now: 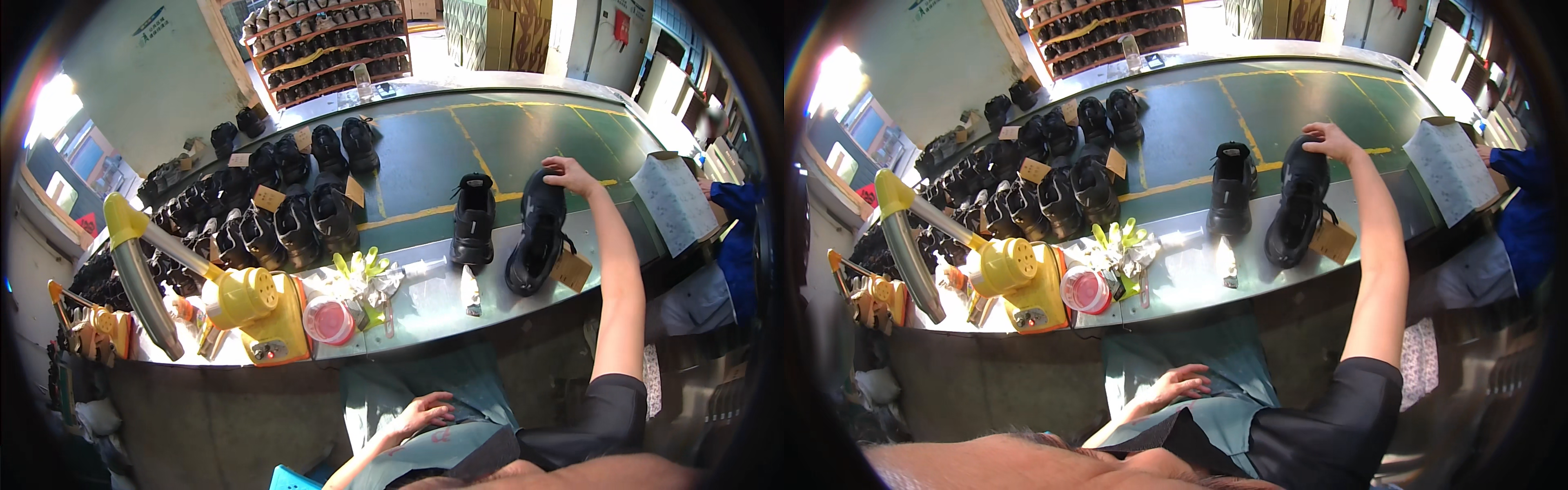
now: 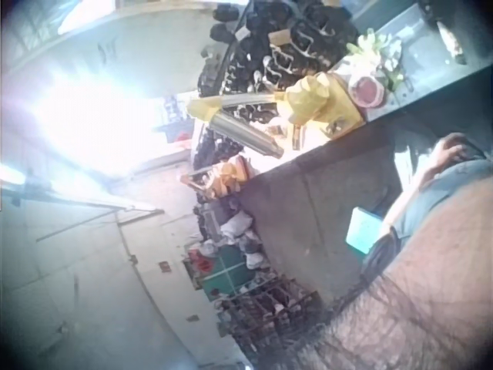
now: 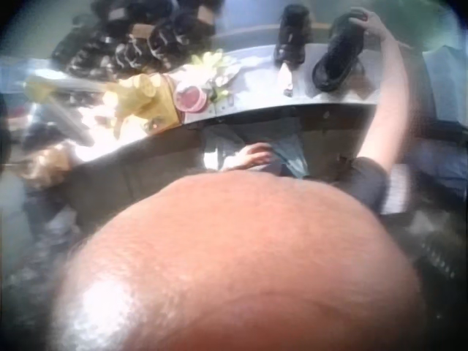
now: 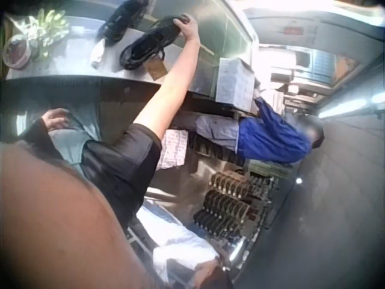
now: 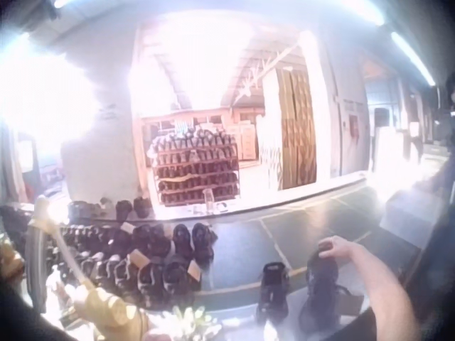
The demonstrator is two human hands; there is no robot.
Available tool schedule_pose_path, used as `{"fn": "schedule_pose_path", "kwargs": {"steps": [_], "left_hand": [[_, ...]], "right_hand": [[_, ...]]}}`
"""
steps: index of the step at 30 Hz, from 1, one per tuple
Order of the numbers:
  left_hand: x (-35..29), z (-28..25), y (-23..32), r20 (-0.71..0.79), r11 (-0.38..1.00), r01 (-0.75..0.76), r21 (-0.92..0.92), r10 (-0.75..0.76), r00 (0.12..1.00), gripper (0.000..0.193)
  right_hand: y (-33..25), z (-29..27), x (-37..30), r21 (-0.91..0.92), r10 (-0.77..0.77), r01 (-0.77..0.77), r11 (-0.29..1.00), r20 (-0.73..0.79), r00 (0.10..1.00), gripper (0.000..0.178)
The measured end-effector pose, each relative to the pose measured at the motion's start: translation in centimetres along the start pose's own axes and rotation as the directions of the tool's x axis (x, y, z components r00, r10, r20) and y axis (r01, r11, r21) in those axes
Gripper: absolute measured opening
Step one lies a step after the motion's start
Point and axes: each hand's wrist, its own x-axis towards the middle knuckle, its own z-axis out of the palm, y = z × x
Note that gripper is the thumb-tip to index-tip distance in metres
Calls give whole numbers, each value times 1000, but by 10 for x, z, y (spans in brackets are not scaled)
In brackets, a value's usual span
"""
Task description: The person repeatedly picks up black athletic shoes from a workbench, turns them over to inspect the soles and uppers, and places them back down. The person also uses a small white tool to scrape or clean parts of the shoe surface. The process is repeated for multiple shoes in a factory setting.
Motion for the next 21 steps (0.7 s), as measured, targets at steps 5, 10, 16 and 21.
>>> {"fn": "schedule_pose_path", "kwargs": {"steps": [5, 10, 16, 21], "left_hand": [[4, -12, -6, -11, 999, 40, 19, -40, 999, 62], [11, -27, -29, -7, 998, 39, -52, -40, 999, 63], [29, -35, -41, -56, 986, 111, -121, -119, 991, 63], [43, -44, -42, -108, 981, 161, -111, -173, 979, 56]], "right_hand": [[14, 85, 9, 190, 104, -104, 976, 9, 995, 38], [-88, 130, -76, -504, -382, 84, 860, -526, 759, 46], [-128, 195, -84, -714, -256, 5, 700, -244, 935, 90], [-125, 240, -32, -720, -284, 22, 694, -246, 927, 83]]}}
